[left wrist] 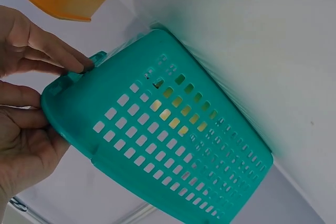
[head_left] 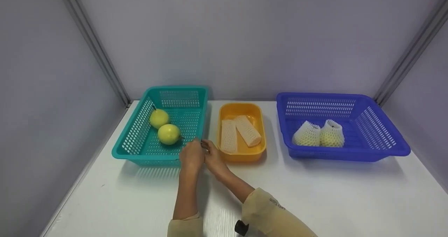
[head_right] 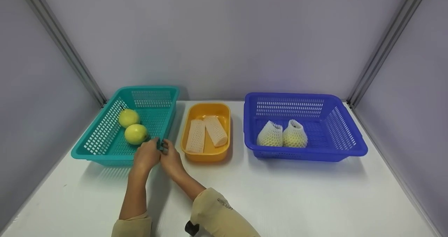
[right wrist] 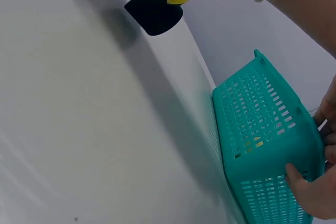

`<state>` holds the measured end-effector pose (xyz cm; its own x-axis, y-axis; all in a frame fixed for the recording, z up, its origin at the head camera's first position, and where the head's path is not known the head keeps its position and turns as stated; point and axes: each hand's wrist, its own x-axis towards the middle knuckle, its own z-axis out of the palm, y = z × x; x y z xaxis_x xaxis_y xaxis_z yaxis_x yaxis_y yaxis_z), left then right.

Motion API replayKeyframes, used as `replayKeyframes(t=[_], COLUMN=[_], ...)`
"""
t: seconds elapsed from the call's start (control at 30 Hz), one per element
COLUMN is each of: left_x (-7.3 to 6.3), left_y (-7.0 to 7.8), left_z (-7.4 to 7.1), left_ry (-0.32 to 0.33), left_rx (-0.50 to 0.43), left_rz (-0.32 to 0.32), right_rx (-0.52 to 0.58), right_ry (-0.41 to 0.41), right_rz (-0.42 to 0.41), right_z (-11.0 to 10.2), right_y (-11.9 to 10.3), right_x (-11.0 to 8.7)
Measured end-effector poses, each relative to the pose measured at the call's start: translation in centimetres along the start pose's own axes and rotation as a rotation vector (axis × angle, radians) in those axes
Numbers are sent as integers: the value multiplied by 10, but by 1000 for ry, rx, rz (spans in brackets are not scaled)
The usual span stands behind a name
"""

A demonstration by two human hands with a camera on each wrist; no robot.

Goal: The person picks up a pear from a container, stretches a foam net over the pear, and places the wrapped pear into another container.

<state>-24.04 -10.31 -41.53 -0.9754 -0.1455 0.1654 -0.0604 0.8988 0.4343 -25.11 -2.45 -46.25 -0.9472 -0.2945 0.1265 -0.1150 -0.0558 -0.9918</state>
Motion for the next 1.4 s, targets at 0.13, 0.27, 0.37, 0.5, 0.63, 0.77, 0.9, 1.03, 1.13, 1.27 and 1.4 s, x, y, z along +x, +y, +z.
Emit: replayKeyframes(t=[0.13,0.27,0.37,0.5,0.63,0.77,0.9,1.03,1.13,1.27,1.4], left_x=[-1,-3,-4,-2,2,8,20,43,57,69,78], left_y=[0,-1,-2,-3,-3,-5,-6,-11,-17,-30,-44], left_z=[-1,0,-1,-5,-11,-20,-34,-50,-58,-60,-57], left_ry=[18,52,71,20,-56,-99,-110,-173,-205,-205,-223], left_rx=[-33,-39,-38,-52,-59,-25,51,123,174,244,297], left_rz=[0,30,51,44,28,24,37,7,-3,24,32], right_rx=[-45,-64,-63,-63,-17,57,77,54,44,49,62], right_ry=[-31,-52,-38,-13,-8,-14,-19,-19,-21,-33,-46], right_rz=[-65,-121,-121,-125,-111,-54,-35,-23,-8,-12,-25], right_z=[-1,0,1,2,2,3,5,4,3,3,2], right_y=[4,4,4,4,3,-11,-17,-1,2,2,3], right_x=[1,1,1,1,0,-5,-9,-2,0,0,0])
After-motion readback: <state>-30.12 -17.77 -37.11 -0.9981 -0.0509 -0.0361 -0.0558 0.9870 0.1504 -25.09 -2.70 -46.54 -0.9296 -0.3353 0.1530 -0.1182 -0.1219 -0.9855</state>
